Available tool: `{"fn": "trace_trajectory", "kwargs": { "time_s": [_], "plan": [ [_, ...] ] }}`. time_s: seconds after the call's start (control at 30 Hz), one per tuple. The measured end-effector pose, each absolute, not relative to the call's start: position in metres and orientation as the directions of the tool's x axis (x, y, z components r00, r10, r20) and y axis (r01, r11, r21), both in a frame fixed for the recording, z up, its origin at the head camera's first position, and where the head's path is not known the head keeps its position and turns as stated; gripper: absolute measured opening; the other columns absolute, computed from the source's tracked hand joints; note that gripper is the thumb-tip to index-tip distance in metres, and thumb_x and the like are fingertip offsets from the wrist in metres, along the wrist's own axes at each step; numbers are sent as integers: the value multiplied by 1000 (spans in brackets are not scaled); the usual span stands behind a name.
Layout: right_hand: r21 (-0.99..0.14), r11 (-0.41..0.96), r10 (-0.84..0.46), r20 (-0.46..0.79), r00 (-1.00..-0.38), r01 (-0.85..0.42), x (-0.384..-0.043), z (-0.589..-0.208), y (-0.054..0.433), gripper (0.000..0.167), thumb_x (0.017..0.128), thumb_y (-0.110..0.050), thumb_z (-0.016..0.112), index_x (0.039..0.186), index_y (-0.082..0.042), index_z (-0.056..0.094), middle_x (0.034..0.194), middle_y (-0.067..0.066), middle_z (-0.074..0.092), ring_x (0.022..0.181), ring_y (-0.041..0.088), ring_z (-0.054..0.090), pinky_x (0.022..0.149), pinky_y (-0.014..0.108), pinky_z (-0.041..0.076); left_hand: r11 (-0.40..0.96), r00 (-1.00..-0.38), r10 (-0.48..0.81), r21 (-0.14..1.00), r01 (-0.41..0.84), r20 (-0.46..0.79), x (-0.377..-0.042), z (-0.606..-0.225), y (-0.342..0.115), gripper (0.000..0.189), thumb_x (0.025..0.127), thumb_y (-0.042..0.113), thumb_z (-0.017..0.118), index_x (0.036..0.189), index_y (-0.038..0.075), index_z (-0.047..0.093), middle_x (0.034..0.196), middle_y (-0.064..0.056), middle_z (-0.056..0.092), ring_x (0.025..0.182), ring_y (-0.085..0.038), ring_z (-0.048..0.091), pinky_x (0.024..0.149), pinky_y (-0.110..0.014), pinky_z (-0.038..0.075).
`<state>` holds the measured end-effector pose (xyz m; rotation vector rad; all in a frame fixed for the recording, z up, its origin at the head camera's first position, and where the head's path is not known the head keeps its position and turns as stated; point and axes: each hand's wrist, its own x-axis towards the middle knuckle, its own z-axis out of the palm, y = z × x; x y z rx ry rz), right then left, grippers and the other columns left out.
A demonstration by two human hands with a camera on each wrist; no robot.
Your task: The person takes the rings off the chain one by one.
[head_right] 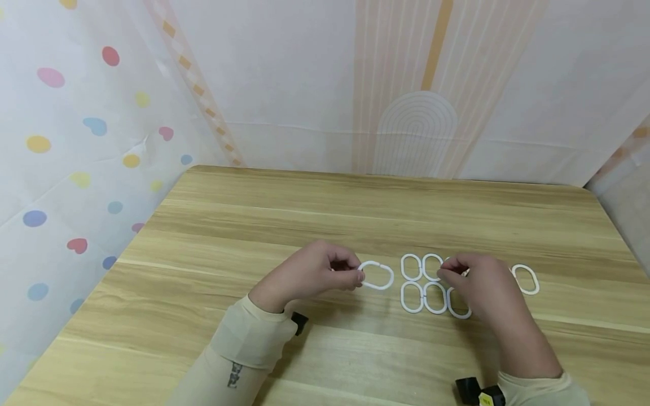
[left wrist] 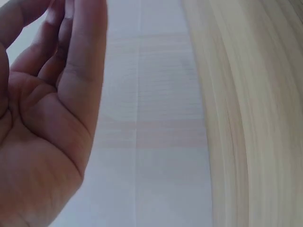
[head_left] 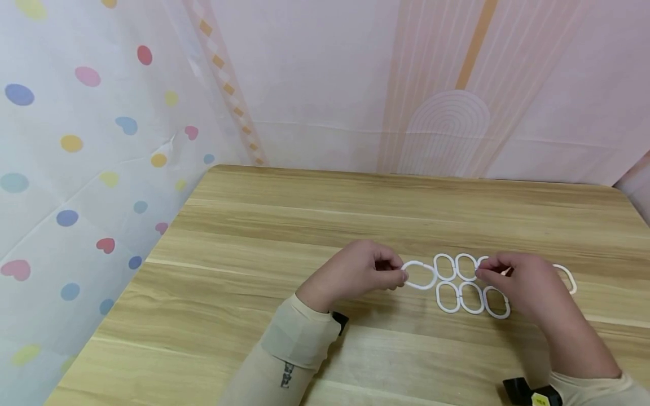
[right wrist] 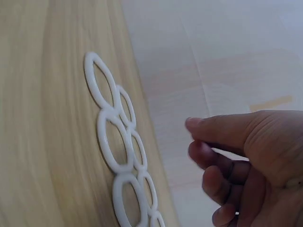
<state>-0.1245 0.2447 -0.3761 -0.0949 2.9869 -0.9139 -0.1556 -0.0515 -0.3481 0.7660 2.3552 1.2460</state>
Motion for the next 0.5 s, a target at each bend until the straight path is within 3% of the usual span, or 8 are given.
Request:
{"fn": "trace_trajectory", "kwargs": {
  "time_s": [0.3,0.5],
  "plan": [
    [-751,644,-7,180,-984,-142,-117,-374,210,13,90,-24,78,98,-13,79,82,-4,71,70,5,57,58,21,45,251,-830,557,958,140,-24,-157,-348,-48,9,96,13,69,91,6,74,87,-6,74,80,-17,70,75,-28,58],
    [-914,386,0,134,-991,-123,-109,-372,185,20,90,-21,78,105,-7,77,91,0,75,77,8,66,63,20,52,148,-851,524,981,123,28,-158,-348,-48,9,95,7,69,94,-1,73,86,-9,73,78,-11,69,76,-31,59]
  ]
}}
